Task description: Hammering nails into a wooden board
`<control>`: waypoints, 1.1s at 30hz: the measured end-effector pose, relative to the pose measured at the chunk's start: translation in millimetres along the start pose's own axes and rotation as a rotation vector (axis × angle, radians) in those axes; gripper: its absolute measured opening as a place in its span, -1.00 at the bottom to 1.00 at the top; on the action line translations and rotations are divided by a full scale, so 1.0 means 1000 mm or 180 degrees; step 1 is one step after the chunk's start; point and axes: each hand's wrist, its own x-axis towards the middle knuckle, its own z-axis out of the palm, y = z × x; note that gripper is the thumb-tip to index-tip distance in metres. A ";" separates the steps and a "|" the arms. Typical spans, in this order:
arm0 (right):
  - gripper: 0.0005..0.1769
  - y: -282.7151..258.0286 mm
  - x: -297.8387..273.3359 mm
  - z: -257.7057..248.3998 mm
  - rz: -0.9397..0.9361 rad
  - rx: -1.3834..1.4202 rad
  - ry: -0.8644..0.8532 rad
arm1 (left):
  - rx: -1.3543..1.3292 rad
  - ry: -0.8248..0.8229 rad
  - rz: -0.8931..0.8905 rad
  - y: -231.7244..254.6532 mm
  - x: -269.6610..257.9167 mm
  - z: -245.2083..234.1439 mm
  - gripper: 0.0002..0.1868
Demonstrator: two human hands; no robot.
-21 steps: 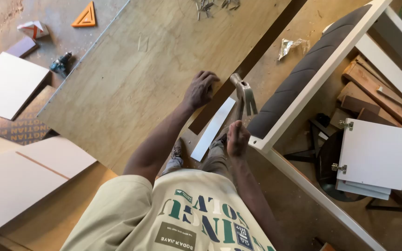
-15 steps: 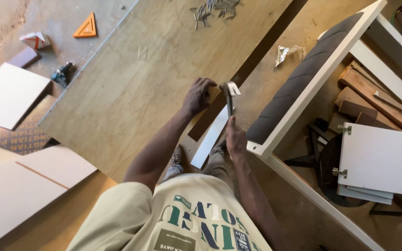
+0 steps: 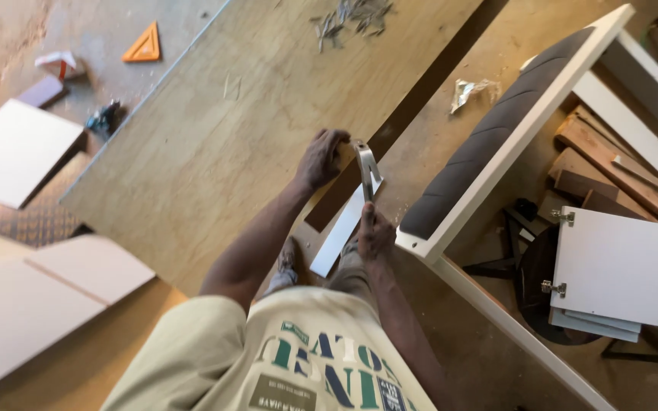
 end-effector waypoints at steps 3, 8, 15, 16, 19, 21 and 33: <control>0.01 -0.018 0.012 -0.017 0.0305 -0.0281 -0.0585 | 0.0160 0.0112 -0.0053 0.007 0.008 -0.002 -0.46; -0.05 0.064 0.013 0.001 0.0571 -0.0039 -0.0641 | 0.0472 0.0529 -0.0361 0.005 0.030 0.007 -0.72; -0.24 0.259 -0.060 -0.009 0.2027 0.0696 -0.0153 | 0.1202 0.0949 -0.1310 -0.056 0.158 -0.025 -0.89; -0.24 0.288 -0.066 -0.013 0.2040 0.0705 -0.0157 | 0.1211 0.0935 -0.1308 -0.063 0.174 -0.030 -0.89; -0.08 0.397 -0.093 -0.013 0.3222 0.0167 -0.0076 | 0.1680 0.0389 -0.2209 -0.087 0.210 -0.033 -0.64; 0.35 0.499 -0.092 -0.001 0.4138 -0.0620 -0.0357 | 0.2107 0.0170 -0.2215 -0.109 0.221 -0.024 -0.58; -0.23 0.179 -0.059 -0.071 0.2394 0.0715 -0.0167 | -0.0529 -0.1088 -0.2621 -0.004 0.089 0.015 -0.81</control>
